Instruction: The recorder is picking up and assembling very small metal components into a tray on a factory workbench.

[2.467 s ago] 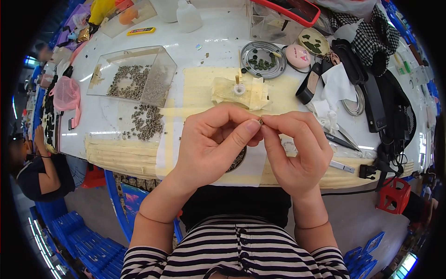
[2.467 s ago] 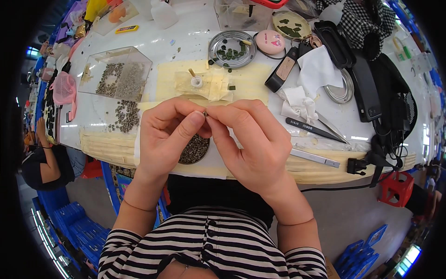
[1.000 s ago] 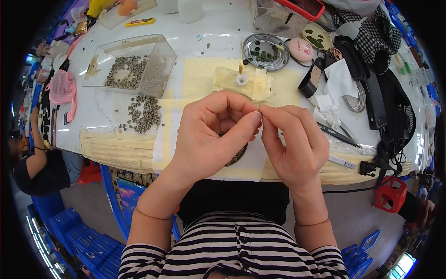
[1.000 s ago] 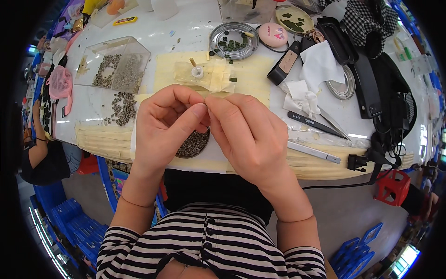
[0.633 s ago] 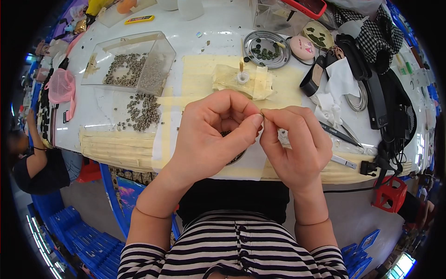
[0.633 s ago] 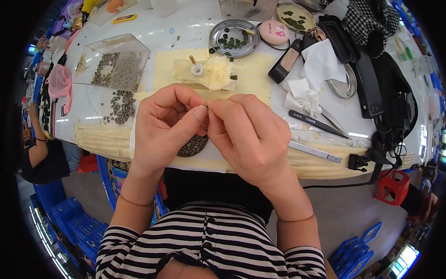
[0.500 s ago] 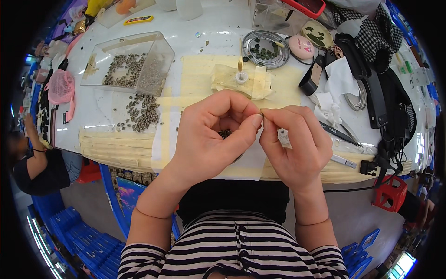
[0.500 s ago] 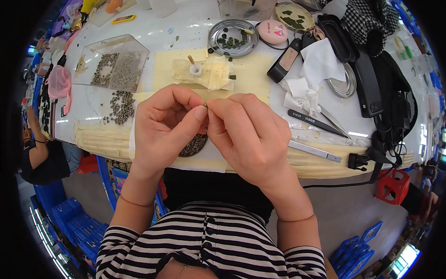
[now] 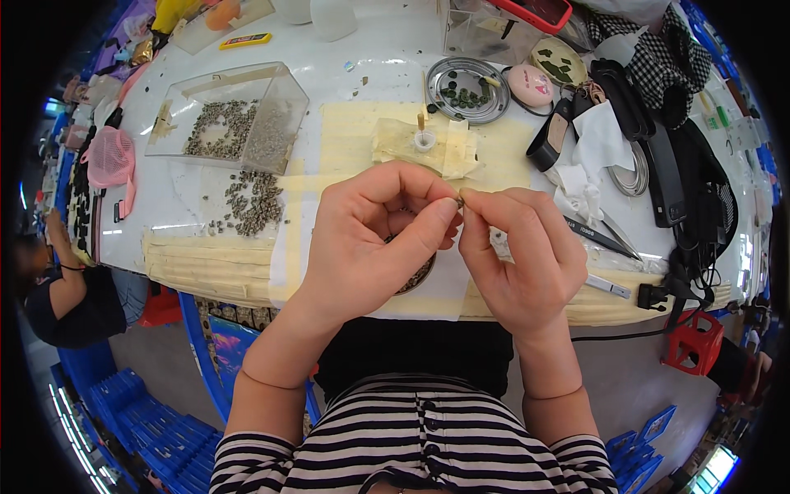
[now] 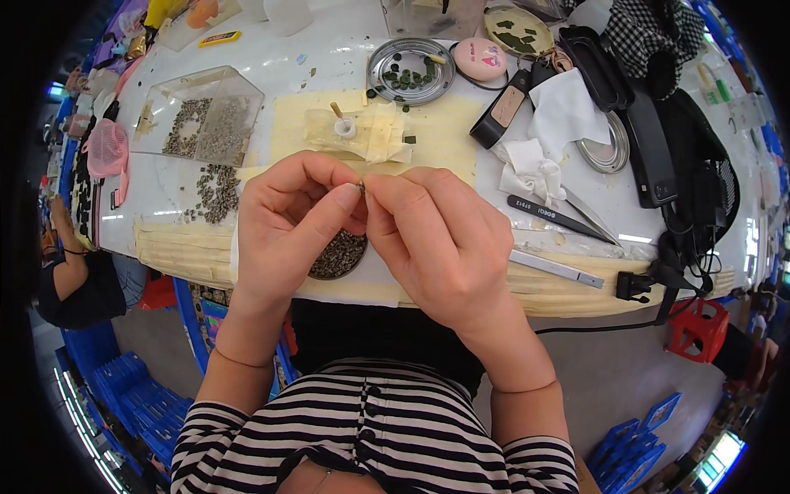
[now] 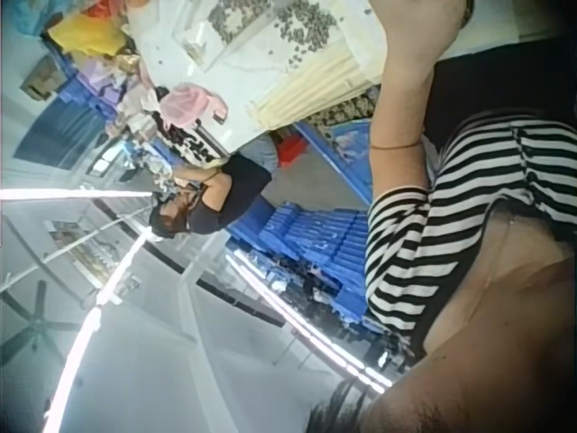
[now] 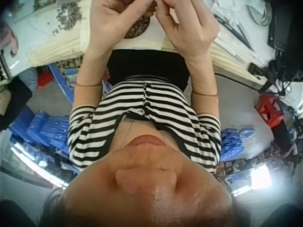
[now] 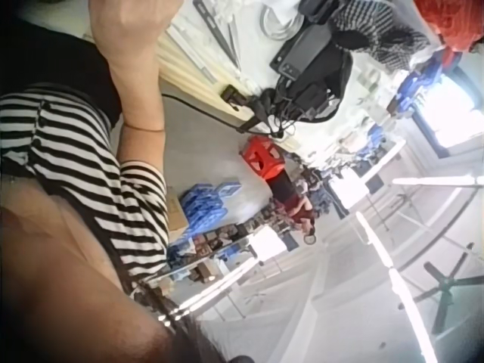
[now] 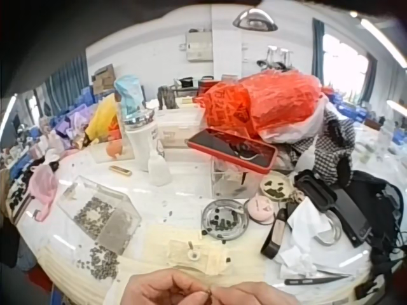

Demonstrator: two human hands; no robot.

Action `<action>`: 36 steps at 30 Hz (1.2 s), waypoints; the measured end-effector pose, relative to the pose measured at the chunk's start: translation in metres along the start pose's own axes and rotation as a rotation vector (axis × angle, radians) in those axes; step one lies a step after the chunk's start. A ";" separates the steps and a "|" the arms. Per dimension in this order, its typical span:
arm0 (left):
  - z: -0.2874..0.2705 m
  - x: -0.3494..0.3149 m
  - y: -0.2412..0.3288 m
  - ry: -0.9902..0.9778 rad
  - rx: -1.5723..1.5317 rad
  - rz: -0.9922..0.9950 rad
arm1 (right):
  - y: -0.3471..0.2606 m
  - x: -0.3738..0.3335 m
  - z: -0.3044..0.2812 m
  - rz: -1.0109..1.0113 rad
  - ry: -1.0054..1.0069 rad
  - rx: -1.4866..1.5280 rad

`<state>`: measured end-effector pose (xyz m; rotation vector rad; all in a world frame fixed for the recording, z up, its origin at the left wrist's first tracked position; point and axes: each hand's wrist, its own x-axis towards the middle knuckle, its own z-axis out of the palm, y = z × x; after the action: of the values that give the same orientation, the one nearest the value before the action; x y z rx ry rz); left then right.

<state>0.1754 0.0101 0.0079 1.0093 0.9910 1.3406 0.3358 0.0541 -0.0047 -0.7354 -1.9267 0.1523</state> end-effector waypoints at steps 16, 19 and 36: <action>0.004 0.002 -0.009 0.127 0.326 0.300 | -0.002 0.002 0.001 0.027 -0.005 0.024; 0.004 0.002 -0.006 0.101 0.542 0.425 | -0.001 0.001 0.000 0.019 -0.012 0.002; 0.006 -0.001 0.001 0.052 0.267 0.202 | -0.006 -0.001 0.002 0.032 -0.002 0.014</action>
<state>0.1813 0.0091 0.0102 1.3091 1.1528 1.4299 0.3315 0.0490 -0.0042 -0.7573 -1.9144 0.1859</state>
